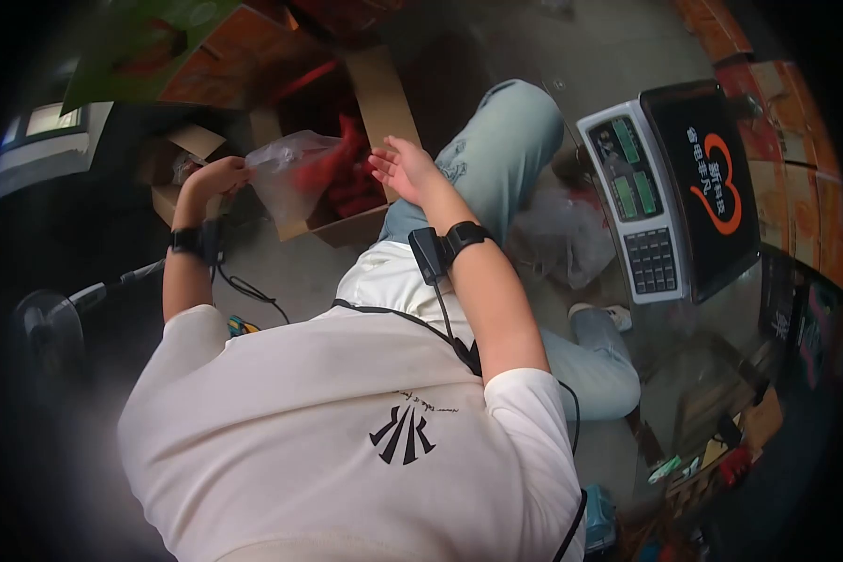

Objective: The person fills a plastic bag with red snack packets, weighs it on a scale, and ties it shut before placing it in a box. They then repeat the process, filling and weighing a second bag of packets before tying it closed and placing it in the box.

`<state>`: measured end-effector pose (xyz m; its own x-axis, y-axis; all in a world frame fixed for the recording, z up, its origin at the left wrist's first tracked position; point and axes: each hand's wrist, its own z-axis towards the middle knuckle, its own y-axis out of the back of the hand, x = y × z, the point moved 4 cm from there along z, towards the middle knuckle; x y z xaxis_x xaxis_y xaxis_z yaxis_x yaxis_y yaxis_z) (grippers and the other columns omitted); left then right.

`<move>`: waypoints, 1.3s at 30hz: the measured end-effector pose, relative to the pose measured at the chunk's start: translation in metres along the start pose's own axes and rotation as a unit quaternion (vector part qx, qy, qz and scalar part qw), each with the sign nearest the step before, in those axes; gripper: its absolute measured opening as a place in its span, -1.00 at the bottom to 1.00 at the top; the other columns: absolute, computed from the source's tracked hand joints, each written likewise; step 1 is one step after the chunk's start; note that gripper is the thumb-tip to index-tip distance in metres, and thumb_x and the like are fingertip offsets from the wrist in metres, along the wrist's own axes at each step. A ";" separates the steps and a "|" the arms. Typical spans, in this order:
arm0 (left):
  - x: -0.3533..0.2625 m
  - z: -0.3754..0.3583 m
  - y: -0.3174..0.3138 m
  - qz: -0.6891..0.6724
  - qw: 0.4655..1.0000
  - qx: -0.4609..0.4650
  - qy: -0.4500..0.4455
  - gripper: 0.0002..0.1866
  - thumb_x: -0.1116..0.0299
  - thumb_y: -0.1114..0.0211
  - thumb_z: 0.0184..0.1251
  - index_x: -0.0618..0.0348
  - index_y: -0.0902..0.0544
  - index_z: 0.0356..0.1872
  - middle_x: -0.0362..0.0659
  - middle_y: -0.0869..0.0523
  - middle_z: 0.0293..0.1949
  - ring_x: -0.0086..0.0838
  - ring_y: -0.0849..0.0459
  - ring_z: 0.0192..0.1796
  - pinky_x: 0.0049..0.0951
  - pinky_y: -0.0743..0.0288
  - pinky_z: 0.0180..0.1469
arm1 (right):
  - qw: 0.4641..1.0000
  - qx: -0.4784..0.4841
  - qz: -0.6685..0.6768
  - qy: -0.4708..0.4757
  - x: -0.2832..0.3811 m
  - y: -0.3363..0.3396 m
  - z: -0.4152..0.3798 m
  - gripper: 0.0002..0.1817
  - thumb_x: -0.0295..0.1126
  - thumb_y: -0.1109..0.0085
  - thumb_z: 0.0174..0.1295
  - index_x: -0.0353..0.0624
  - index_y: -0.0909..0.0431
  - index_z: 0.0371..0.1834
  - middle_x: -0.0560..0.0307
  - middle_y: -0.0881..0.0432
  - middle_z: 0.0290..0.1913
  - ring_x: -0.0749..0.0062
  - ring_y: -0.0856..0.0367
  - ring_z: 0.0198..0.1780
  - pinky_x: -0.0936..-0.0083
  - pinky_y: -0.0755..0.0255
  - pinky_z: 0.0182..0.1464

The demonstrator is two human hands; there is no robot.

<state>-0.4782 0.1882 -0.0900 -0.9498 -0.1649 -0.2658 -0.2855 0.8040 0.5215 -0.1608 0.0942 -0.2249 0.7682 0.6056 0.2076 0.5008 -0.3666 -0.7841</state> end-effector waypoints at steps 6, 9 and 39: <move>-0.036 -0.037 0.018 -0.003 0.998 -0.019 -0.062 -0.72 0.17 -0.17 0.37 0.22 -0.58 -0.30 -0.32 -0.48 -0.54 -0.59 -0.43 -0.51 -0.54 -0.37 -0.42 | 1.000 0.001 -0.022 -0.002 0.001 -0.003 -0.006 -0.75 -0.22 0.00 0.37 -0.04 -0.36 0.01 0.07 -0.54 -0.08 0.30 -0.55 -0.04 0.30 -0.42 0.02; -0.039 -0.046 0.030 -0.177 0.983 0.006 -0.046 -0.73 0.18 -0.17 0.36 0.22 -0.59 -0.27 -0.31 -0.50 -0.53 -0.57 -0.45 -0.50 -0.52 -0.39 -0.42 | 0.999 -0.001 -0.032 -0.001 0.000 -0.003 -0.005 -0.76 -0.21 -0.02 0.36 -0.04 -0.38 -0.01 0.08 -0.55 -0.07 0.31 -0.54 -0.02 0.30 -0.41 0.05; -0.473 -0.042 -0.231 -0.060 0.847 0.135 -0.510 -0.69 0.30 -0.06 0.46 0.30 -0.49 0.07 -0.06 -0.62 -0.06 -0.40 -0.57 0.02 -0.36 -0.43 0.12 | 0.870 0.042 0.023 0.490 0.109 0.064 -0.334 -0.40 -0.11 -0.13 0.27 -0.19 -0.32 0.30 0.09 -0.46 0.23 0.26 -0.46 0.22 0.23 -0.33 0.24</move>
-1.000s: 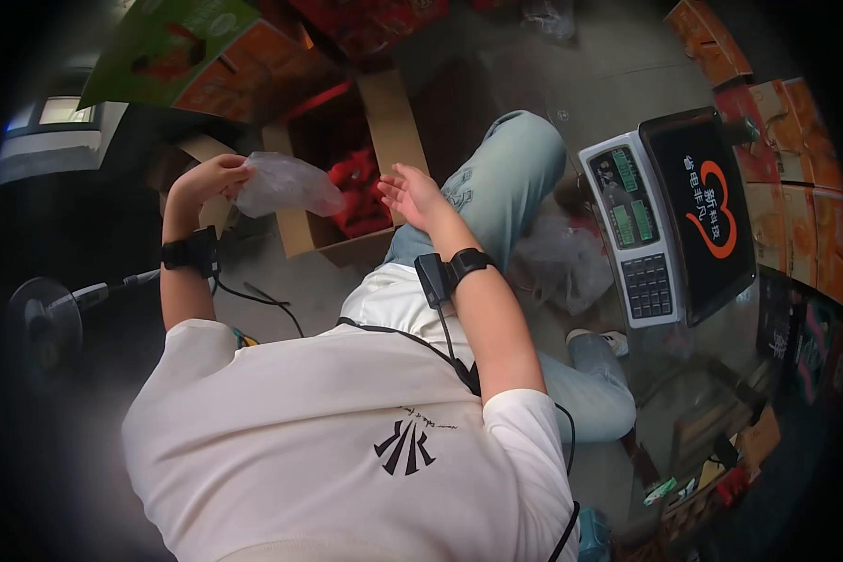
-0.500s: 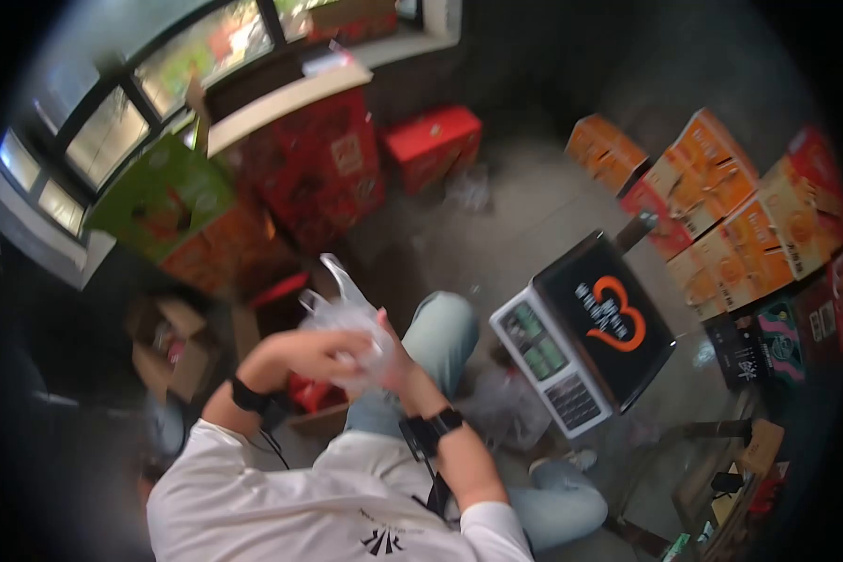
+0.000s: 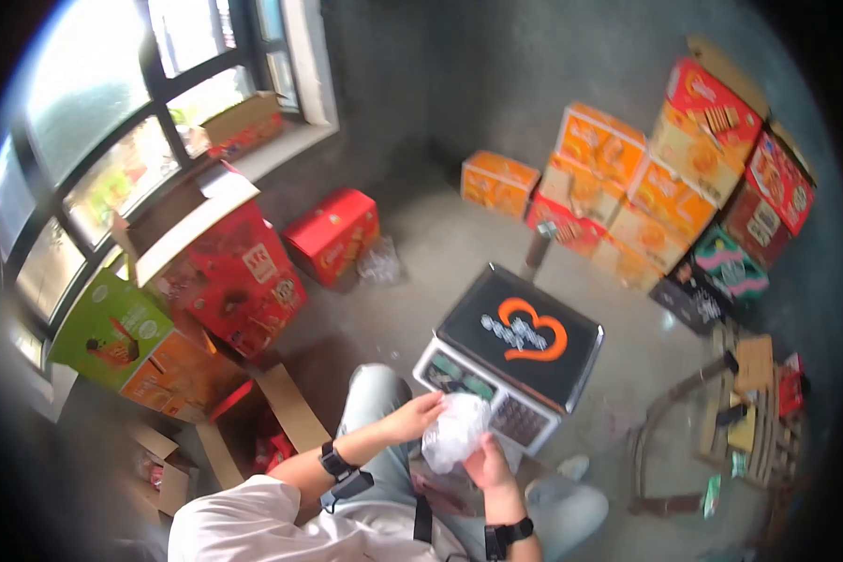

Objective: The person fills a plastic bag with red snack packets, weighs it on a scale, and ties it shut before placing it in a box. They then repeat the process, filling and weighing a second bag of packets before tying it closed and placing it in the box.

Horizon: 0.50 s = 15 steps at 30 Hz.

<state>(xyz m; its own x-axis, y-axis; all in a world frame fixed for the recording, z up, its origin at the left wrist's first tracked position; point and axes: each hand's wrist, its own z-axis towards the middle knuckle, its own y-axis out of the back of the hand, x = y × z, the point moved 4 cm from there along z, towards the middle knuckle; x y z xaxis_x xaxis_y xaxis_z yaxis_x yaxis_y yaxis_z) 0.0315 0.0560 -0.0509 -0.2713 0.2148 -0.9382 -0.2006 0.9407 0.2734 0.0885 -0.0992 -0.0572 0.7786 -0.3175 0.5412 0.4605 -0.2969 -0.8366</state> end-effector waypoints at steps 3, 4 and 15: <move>0.017 0.013 -0.058 -0.381 0.922 0.071 0.007 -0.78 0.33 -0.07 0.47 0.26 -0.52 -0.04 -0.24 -0.63 -0.16 -0.59 -0.55 -0.11 -0.49 -0.49 -0.04 | 0.895 -0.185 -0.403 0.043 0.016 0.048 -0.025 -0.54 -0.33 -0.22 0.25 -0.22 -0.42 0.20 0.09 -0.54 0.12 0.40 -0.48 0.15 0.43 -0.35 0.21; 0.029 0.022 -0.072 -0.318 0.946 0.066 -0.012 -0.84 0.38 -0.16 0.40 0.25 -0.51 -0.13 -0.25 -0.63 -0.22 -0.62 -0.55 -0.19 -0.50 -0.51 -0.12 | 0.840 -0.236 -0.485 0.050 0.025 0.048 -0.030 -0.58 -0.37 -0.23 0.25 -0.22 -0.44 0.15 0.10 -0.56 0.09 0.43 -0.49 0.13 0.47 -0.38 0.16; 0.073 0.037 -0.100 -0.348 0.896 0.002 0.275 -0.69 0.29 -0.20 0.35 0.17 -0.44 0.04 -0.15 -0.56 -0.04 -0.30 -0.61 -0.02 -0.32 -0.51 -0.06 | 0.629 -0.623 -0.377 0.274 0.096 0.238 -0.124 -0.46 -0.46 -0.14 0.27 -0.20 -0.13 0.27 0.03 -0.51 0.01 0.48 -0.55 -0.09 0.58 -0.47 -0.33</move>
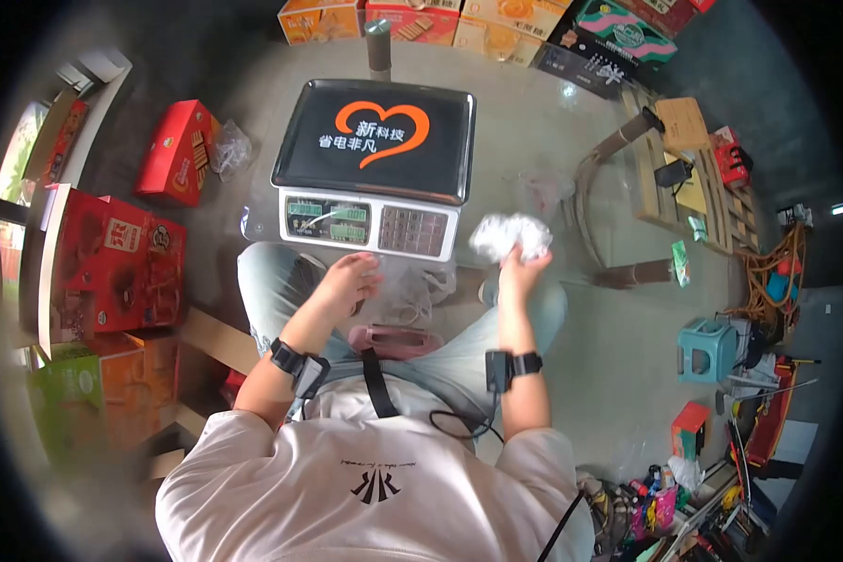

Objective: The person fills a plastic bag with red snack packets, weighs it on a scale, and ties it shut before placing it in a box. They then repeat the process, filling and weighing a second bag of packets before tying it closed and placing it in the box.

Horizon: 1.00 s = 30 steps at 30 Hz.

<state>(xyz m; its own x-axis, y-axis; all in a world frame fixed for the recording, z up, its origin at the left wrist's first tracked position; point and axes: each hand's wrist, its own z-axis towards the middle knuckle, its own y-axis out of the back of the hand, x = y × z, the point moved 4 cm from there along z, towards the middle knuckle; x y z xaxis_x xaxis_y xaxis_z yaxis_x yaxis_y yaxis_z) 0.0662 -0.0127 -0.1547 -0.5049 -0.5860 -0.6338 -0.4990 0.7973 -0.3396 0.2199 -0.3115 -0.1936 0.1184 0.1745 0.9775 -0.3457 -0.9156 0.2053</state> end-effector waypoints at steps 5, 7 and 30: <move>0.011 0.026 0.019 -0.242 0.966 -0.010 0.087 -0.76 0.30 0.00 0.43 0.24 -0.39 -0.03 -0.03 -0.49 0.04 -0.20 -0.54 0.10 -0.25 -0.48 0.09 | 0.972 0.118 -0.192 0.061 0.023 -0.028 -0.003 -0.51 -0.09 -0.02 0.34 -0.45 -0.48 -0.15 -0.30 -0.60 -0.15 -0.05 -0.57 -0.06 0.23 -0.39 0.01; 0.009 0.031 0.020 -0.281 0.957 0.005 0.068 -0.77 0.30 0.02 0.44 0.24 -0.38 -0.05 -0.03 -0.48 0.05 -0.22 -0.53 0.12 -0.24 -0.48 0.11 | 0.939 0.129 -0.269 0.171 0.032 -0.043 -0.009 -0.44 -0.04 0.08 0.36 -0.48 -0.53 -0.34 -0.38 -0.57 -0.23 -0.25 -0.48 -0.06 0.07 -0.32 0.01; 0.005 0.017 0.003 -0.288 0.952 0.013 0.100 -0.79 0.32 0.10 0.46 0.20 -0.48 -0.15 -0.12 -0.67 -0.09 -0.47 -0.68 -0.26 -0.54 -0.60 -0.28 | 0.807 0.274 -0.366 0.374 0.037 -0.054 -0.030 -0.79 -0.44 -0.27 -0.02 -0.16 -0.64 -0.26 -0.01 -0.39 0.23 -0.07 -0.28 0.22 0.14 -0.23 0.26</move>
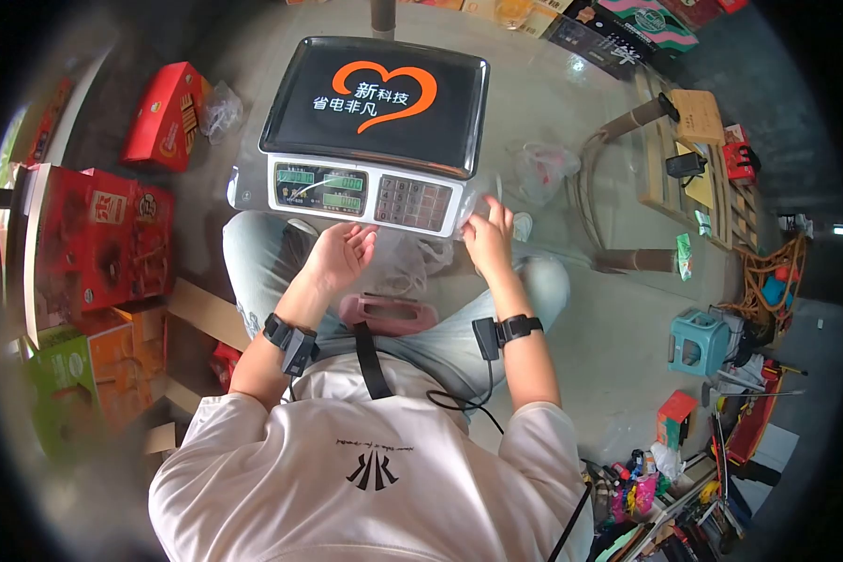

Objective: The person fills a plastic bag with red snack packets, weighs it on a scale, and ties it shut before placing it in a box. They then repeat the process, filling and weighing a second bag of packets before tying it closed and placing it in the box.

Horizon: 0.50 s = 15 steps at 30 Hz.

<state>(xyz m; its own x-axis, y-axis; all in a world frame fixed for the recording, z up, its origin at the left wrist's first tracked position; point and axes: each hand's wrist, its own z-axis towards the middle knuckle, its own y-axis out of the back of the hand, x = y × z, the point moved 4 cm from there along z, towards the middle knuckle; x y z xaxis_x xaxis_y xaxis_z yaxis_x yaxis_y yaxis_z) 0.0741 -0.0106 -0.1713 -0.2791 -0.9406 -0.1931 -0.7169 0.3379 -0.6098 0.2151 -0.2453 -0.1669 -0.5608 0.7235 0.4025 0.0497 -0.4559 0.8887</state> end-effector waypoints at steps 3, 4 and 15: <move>-0.002 0.003 0.003 -0.005 1.000 0.023 0.006 -0.80 0.33 0.09 0.45 0.18 -0.46 -0.14 -0.10 -0.66 -0.09 -0.44 -0.68 -0.24 -0.49 -0.62 -0.25 | 1.000 -0.010 -0.011 0.002 -0.013 -0.012 0.014 -0.62 -0.44 -0.36 -0.16 -0.14 -0.58 -0.17 -0.02 -0.27 0.32 -0.09 -0.22 0.27 0.07 -0.19 0.29; -0.002 0.003 0.004 -0.007 0.999 0.043 0.011 -0.83 0.33 0.07 0.44 0.16 -0.44 -0.14 -0.09 -0.64 -0.10 -0.40 -0.68 -0.23 -0.45 -0.62 -0.25 | 0.999 -0.025 -0.012 -0.028 -0.012 -0.007 0.020 -0.47 -0.42 -0.39 -0.21 -0.12 -0.50 -0.05 -0.06 -0.23 0.34 -0.11 -0.21 0.28 0.06 -0.17 0.30; -0.048 0.003 0.061 0.111 0.943 -0.170 -0.262 -0.75 0.32 -0.06 0.34 0.07 -0.35 -0.01 -0.18 -0.50 -0.17 -0.40 -0.53 -0.22 -0.24 -0.49 -0.13 | 0.998 0.005 -0.029 -0.064 -0.001 0.003 0.001 -0.49 -0.41 -0.31 -0.02 -0.18 -0.42 0.06 -0.09 -0.48 0.10 0.07 -0.47 0.12 0.29 -0.38 0.11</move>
<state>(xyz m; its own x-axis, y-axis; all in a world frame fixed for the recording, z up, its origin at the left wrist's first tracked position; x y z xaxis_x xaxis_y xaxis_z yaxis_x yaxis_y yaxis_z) 0.0457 0.0550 -0.2018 -0.1562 -0.7025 -0.6943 -0.8669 0.4344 -0.2446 0.2166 -0.2462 -0.1645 -0.4526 0.8091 0.3750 0.0282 -0.4073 0.9129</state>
